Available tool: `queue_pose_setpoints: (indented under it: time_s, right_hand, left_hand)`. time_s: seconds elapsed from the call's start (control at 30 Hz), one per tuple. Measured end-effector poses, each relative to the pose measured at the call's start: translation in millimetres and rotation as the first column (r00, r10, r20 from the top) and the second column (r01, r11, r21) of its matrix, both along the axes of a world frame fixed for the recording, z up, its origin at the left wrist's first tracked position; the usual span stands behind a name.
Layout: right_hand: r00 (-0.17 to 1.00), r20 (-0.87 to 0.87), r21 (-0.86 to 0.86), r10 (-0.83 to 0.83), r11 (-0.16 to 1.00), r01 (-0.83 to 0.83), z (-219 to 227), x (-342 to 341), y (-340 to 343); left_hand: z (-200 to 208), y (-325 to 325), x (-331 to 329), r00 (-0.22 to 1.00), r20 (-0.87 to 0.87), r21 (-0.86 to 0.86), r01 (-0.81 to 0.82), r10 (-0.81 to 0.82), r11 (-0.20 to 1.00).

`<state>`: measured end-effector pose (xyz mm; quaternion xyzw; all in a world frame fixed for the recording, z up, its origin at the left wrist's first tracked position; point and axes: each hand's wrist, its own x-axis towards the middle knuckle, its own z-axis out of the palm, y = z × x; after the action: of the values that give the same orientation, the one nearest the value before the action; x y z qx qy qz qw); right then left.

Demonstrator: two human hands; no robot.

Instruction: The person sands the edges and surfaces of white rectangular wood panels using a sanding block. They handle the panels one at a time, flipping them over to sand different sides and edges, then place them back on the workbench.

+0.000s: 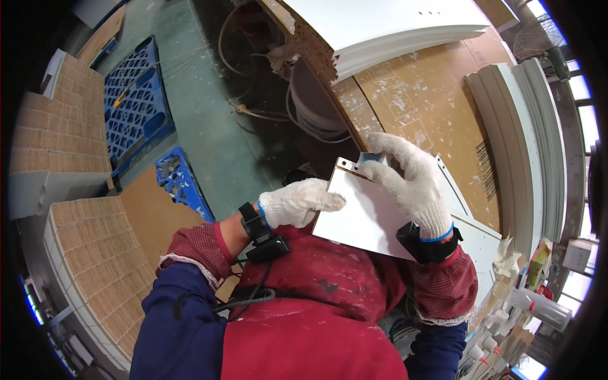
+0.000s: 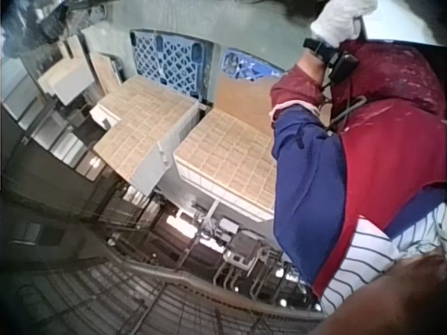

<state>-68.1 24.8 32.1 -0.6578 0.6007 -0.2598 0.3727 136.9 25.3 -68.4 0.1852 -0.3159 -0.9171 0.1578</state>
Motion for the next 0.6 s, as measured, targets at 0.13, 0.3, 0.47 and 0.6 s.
queue_pose_setpoints:
  time_s: [0.13, 0.3, 0.47, 0.6]
  right_hand:
    - [0.98, -0.178, -0.064, 0.094, 0.992, -0.107, 3, 15, -1]
    - [0.923, -0.352, -0.162, 0.153, 0.961, -0.222, -2, 30, -1]
    - [0.95, -0.303, -0.171, 0.079, 0.976, -0.136, 2, 28, -5]
    - [0.99, -0.01, -0.059, -0.138, 0.989, 0.138, 15, 22, -8]
  left_hand:
    - [-25, 5, 0, 0.999, -0.018, -0.105, -0.046, 0.044, 0.993]
    - [-61, -4, 7, 0.986, -0.075, -0.964, -0.109, 0.146, 0.243]
    - [-59, 8, 1, 0.987, -0.068, -0.566, -0.16, 0.148, 0.809]
    - [-53, 8, 2, 0.997, -0.012, -0.213, -0.08, 0.079, 0.974]
